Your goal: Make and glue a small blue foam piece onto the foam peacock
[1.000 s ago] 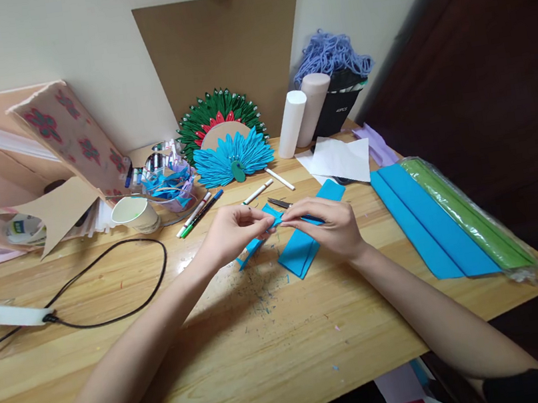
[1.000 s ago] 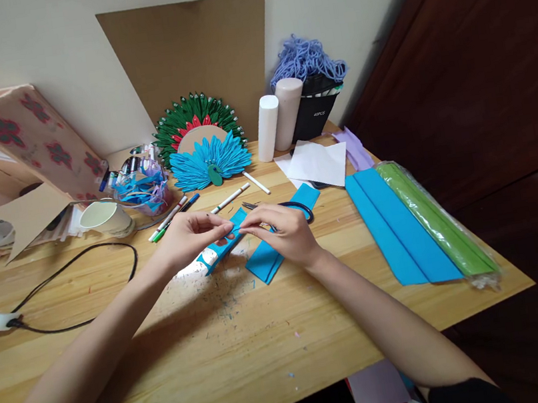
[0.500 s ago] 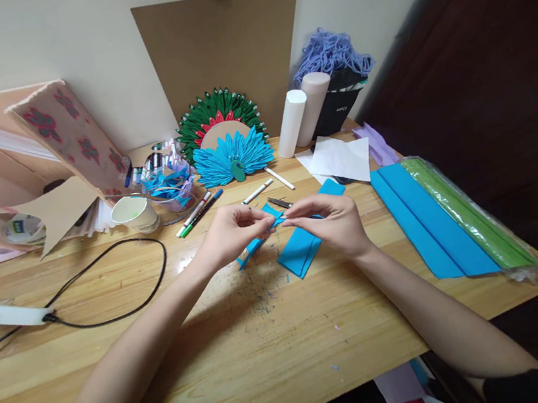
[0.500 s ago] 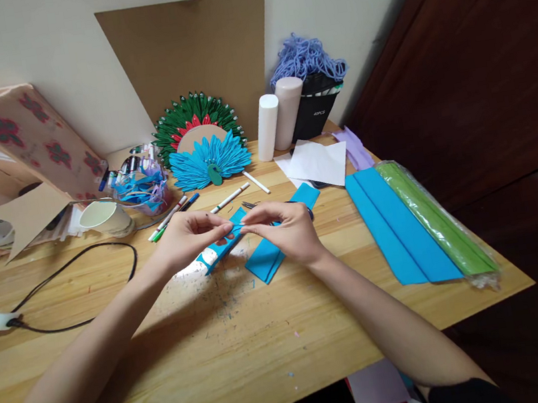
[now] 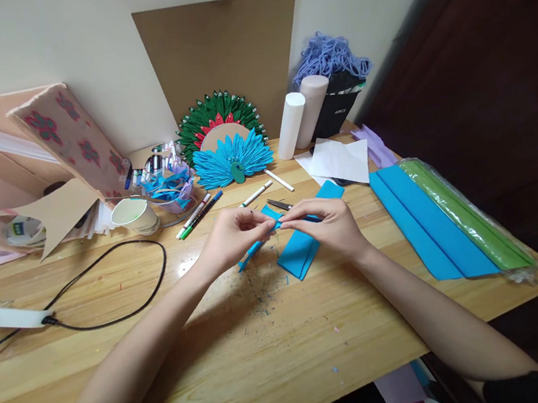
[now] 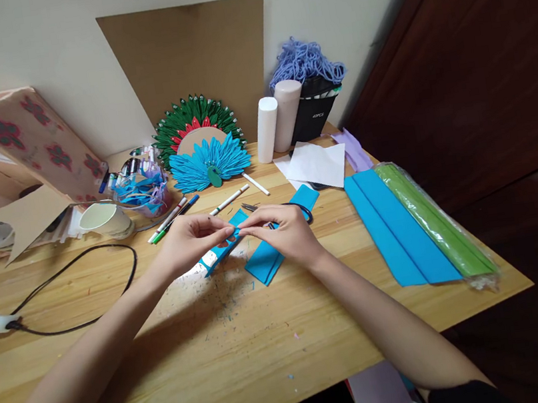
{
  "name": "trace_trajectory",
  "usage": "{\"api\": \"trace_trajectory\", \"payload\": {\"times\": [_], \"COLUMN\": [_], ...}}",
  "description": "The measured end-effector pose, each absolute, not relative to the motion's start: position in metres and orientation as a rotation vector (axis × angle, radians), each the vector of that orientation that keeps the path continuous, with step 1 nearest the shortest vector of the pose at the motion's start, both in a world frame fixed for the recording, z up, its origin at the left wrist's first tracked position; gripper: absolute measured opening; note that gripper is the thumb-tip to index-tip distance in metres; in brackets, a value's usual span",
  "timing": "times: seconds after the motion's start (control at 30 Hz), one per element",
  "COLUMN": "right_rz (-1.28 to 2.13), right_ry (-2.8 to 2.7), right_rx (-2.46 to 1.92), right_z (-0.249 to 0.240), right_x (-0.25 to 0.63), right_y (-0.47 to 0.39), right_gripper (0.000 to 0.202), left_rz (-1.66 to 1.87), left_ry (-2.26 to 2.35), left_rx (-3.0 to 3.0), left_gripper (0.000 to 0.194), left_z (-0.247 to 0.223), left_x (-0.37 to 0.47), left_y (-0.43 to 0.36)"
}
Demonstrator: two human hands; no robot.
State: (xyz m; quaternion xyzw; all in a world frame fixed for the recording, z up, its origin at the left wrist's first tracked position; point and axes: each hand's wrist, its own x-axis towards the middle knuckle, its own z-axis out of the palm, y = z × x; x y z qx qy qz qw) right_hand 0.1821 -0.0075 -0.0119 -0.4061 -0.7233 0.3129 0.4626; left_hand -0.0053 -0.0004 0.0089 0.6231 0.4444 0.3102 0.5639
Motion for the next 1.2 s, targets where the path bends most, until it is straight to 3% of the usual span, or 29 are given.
{"api": "trace_trajectory", "payload": {"times": [0.17, 0.53, 0.93, 1.2], "right_rz": [0.701, 0.590, 0.275, 0.214], "right_ry": [-1.794, -1.902, -2.093, -2.131], "right_rx": [-0.974, -0.872, -0.832, -0.752], "right_z": [-0.0113, -0.0148, -0.0184, -0.0185], "right_x": [0.1803, 0.1834, 0.1817, 0.1836], "right_y": [-0.0094, -0.0072, -0.0039, -0.0039], "right_gripper": [0.019, 0.005, 0.005, 0.007], "left_rz": [0.767, 0.772, 0.757, 0.726], "left_ry": [1.059, 1.053, 1.098, 1.124], "left_rx": [1.497, 1.471, 1.772, 1.502], "left_gripper": [0.021, 0.020, 0.027, 0.018], "left_z": [0.0088, 0.0029, 0.0014, 0.0049], "left_x": [-0.0054, -0.0014, -0.0065, -0.0040], "left_y": [-0.0006, 0.0003, -0.0015, 0.0020]}}
